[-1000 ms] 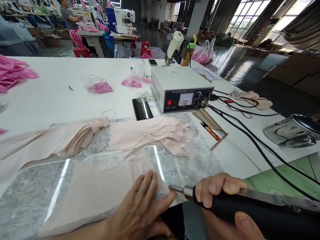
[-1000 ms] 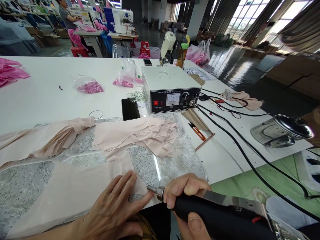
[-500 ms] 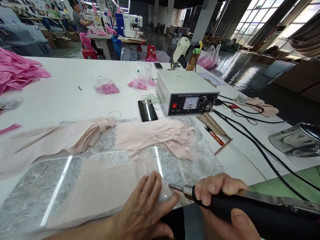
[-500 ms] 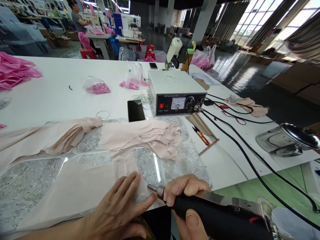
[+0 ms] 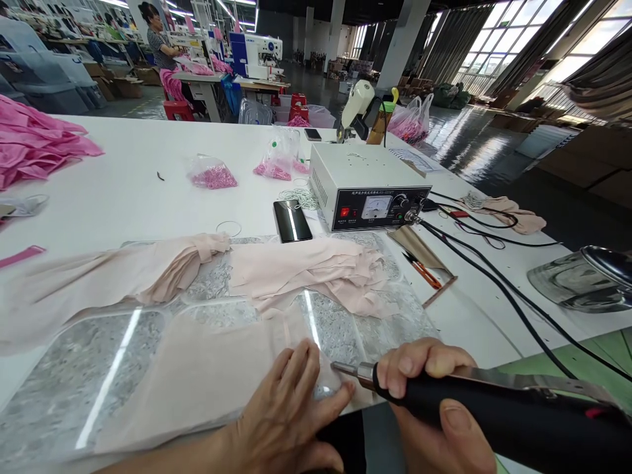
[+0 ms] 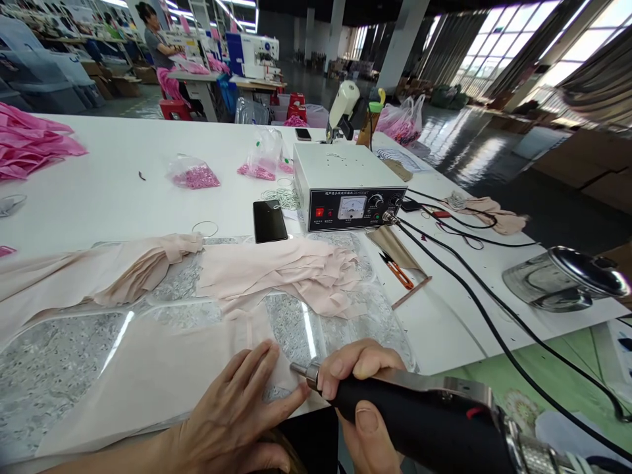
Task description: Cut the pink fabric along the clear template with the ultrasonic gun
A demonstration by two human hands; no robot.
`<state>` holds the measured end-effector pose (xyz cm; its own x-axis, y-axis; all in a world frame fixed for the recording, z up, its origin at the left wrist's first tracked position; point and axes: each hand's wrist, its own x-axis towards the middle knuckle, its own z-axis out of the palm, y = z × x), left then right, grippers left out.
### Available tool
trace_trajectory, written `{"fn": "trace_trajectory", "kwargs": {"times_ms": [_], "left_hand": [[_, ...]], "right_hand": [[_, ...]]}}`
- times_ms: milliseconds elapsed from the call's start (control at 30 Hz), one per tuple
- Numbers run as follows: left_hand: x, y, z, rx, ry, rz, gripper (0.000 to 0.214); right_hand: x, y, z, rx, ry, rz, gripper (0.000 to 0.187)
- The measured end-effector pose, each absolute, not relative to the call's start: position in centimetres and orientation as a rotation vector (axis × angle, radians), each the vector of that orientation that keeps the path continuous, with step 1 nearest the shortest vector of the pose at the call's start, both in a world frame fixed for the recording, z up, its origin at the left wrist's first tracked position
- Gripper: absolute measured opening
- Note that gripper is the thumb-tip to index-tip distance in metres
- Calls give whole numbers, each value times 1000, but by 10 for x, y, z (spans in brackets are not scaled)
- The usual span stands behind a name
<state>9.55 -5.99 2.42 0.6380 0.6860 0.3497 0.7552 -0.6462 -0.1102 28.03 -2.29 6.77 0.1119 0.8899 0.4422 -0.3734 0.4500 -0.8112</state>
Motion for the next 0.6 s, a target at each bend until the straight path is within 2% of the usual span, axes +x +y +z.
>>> {"fn": "trace_trajectory", "kwargs": {"times_ms": [267,467,600], "left_hand": [[95,-59,25,-2620,-1135,-434,95],[94,-59,24,-2611,-1149,-480,86],[93,-59,25,-2600,-1128,-504,91]], "right_hand": [[271,-18,68,-522,-1025,1010,11],[269,-15,67,-529,-1076,1014,9],[268,-15,68,-540,-1086,1017,11]]}}
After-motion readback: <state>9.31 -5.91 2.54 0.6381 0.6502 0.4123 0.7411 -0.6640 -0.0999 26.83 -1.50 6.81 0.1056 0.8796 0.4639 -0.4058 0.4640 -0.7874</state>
